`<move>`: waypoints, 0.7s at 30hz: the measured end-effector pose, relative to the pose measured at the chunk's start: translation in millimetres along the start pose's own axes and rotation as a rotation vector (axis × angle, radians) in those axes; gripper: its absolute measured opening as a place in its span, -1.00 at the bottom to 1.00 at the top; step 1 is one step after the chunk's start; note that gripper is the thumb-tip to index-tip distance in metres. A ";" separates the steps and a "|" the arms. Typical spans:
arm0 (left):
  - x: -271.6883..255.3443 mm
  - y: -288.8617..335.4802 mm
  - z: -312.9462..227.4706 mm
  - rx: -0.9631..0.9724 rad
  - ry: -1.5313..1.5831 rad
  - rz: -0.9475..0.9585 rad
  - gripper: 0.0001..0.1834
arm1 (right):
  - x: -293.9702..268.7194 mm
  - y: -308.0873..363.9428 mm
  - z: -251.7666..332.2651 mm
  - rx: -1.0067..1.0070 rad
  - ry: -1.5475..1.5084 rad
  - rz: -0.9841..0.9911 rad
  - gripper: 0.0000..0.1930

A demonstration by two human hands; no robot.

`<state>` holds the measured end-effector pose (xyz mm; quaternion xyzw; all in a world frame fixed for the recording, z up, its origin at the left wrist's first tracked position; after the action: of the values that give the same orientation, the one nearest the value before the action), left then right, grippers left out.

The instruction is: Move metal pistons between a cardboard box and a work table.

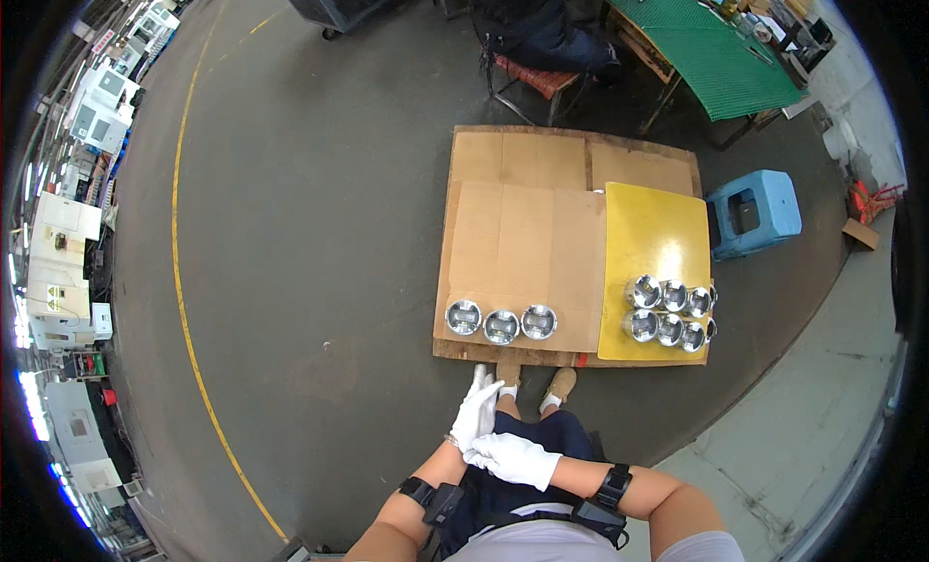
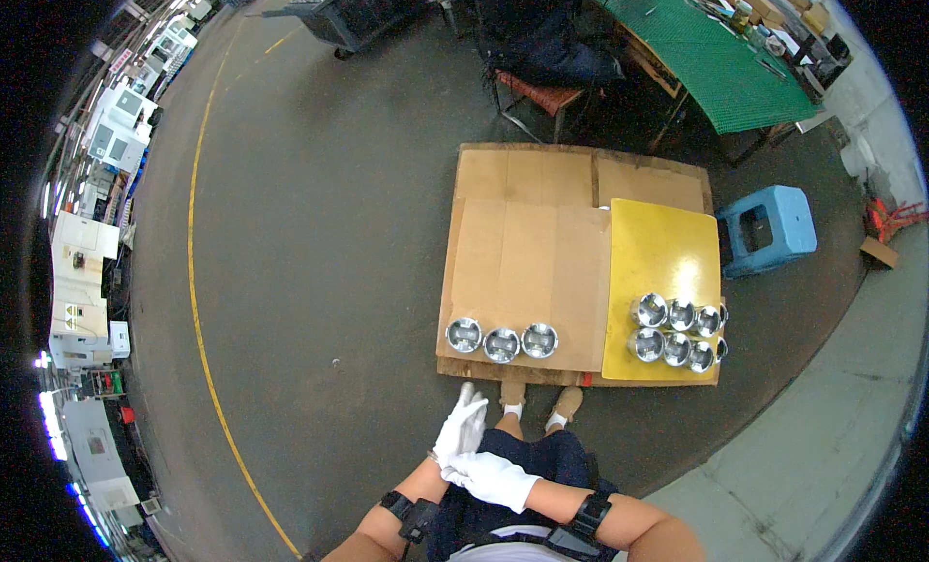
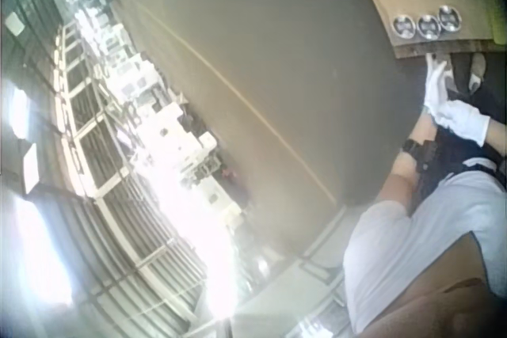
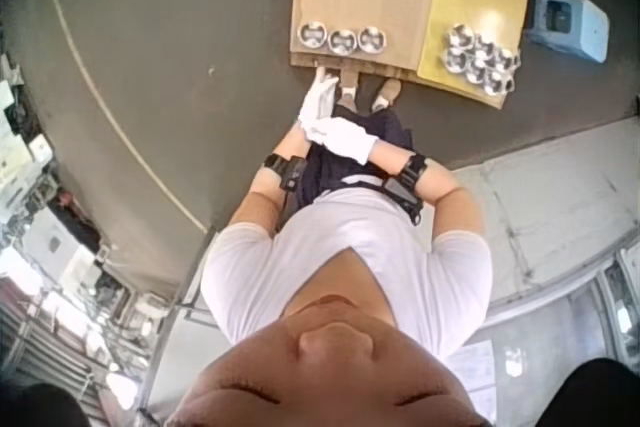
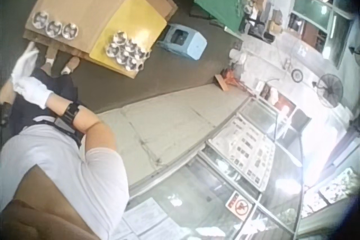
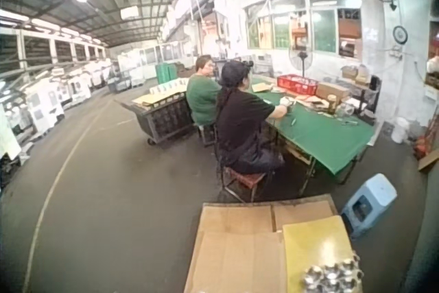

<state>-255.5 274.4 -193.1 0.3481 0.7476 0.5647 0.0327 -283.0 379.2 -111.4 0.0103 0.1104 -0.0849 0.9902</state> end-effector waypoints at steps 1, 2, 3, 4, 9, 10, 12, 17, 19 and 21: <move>-5.7 -13.4 -0.8 -0.089 -0.014 0.033 -0.53 | -2.4 -1.7 -5.4 0.095 -0.054 0.033 -0.74; -11.9 -24.9 -4.2 -0.176 -0.030 0.063 -0.57 | -4.1 -4.5 -13.4 0.186 -0.111 0.064 -0.74; -17.1 -35.4 -5.7 -0.183 -0.037 0.057 -0.57 | -4.7 -6.4 -26.2 0.205 -0.207 0.035 -0.75; -21.8 -48.7 -4.7 -0.188 -0.211 0.008 -0.57 | -2.9 -8.0 -47.8 0.205 -0.214 0.030 -0.75; -68.3 -138.7 -12.2 0.219 -1.761 -0.234 -0.51 | -7.3 -17.7 -178.7 0.426 0.064 -0.032 -0.55; -80.3 -155.3 -15.1 0.221 -1.862 -0.299 -0.51 | -4.8 -19.8 -206.3 0.429 0.171 -0.089 -0.53; -100.7 -191.3 -25.3 0.045 -1.880 -0.370 -0.59 | -10.1 -27.2 -263.9 0.565 0.135 -0.126 -0.53; -116.1 -268.1 -47.2 0.503 -2.051 -0.471 -0.58 | -0.9 -58.4 -381.6 0.584 0.435 -0.252 -0.71; -115.3 -295.3 -61.9 0.601 -2.079 -0.485 -0.49 | -9.0 -81.5 -401.8 0.602 0.532 -0.235 -0.73; -104.9 -325.9 -72.5 0.630 -2.109 -0.477 -0.45 | -19.9 -94.9 -423.9 0.550 0.606 -0.318 -0.70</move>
<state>-365.9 117.3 -485.7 0.4923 0.5032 -0.2462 0.6662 -410.2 305.6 -520.7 0.2809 0.3692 -0.2557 0.8482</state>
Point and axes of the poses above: each hand's wrist, its own y-axis away from the middle knuckle, its own x-axis out of the palm, z = x × y, the point moved 1 cm from there along -y, towards the middle knuckle, and after that the axes turned 13 degrees about -x, right-handed, at the moved point
